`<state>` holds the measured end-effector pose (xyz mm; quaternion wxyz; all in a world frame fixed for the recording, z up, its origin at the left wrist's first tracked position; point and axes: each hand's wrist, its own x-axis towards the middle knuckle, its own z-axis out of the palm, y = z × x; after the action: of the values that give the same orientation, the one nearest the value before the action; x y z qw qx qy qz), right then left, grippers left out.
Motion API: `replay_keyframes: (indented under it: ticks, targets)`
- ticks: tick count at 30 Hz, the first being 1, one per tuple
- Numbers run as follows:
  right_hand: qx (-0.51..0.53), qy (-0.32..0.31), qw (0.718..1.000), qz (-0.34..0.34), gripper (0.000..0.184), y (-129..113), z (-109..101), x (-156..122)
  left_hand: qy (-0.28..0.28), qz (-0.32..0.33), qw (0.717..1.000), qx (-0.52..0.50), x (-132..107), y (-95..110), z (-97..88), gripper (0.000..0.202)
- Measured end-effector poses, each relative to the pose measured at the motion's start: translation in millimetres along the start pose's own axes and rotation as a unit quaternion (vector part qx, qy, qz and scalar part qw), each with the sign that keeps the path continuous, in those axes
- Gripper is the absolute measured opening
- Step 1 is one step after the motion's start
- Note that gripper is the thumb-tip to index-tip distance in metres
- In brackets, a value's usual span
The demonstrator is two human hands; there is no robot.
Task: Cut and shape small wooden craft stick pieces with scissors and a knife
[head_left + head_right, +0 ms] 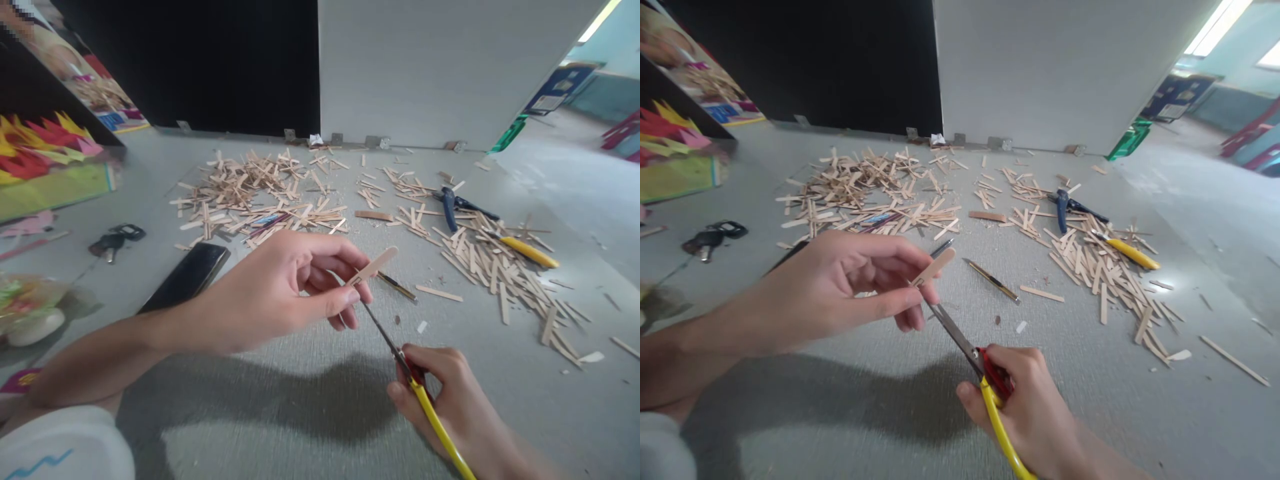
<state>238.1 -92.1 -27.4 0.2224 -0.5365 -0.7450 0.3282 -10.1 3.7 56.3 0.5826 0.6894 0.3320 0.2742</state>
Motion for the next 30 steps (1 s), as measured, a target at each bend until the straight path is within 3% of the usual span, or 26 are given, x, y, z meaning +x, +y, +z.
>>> replay_keyframes:
  ticks: [10,16,30]
  targets:
    - [0.006,0.029,0.999,-0.039,0.04,2.8,2.6,-1.1,-0.008,-0.05,0.999,-0.021,-3.8,-5.5,1.2,0.024]
    - [-0.007,0.054,0.997,-0.047,0.039,1.5,2.2,-2.1,-0.037,-0.057,0.997,-0.033,-3.6,-5.5,2.1,0.022]
    - [-0.015,0.076,0.995,-0.059,0.041,6.4,6.1,-0.2,-0.034,-0.064,0.997,-0.023,-5.1,-5.8,2.7,0.023]
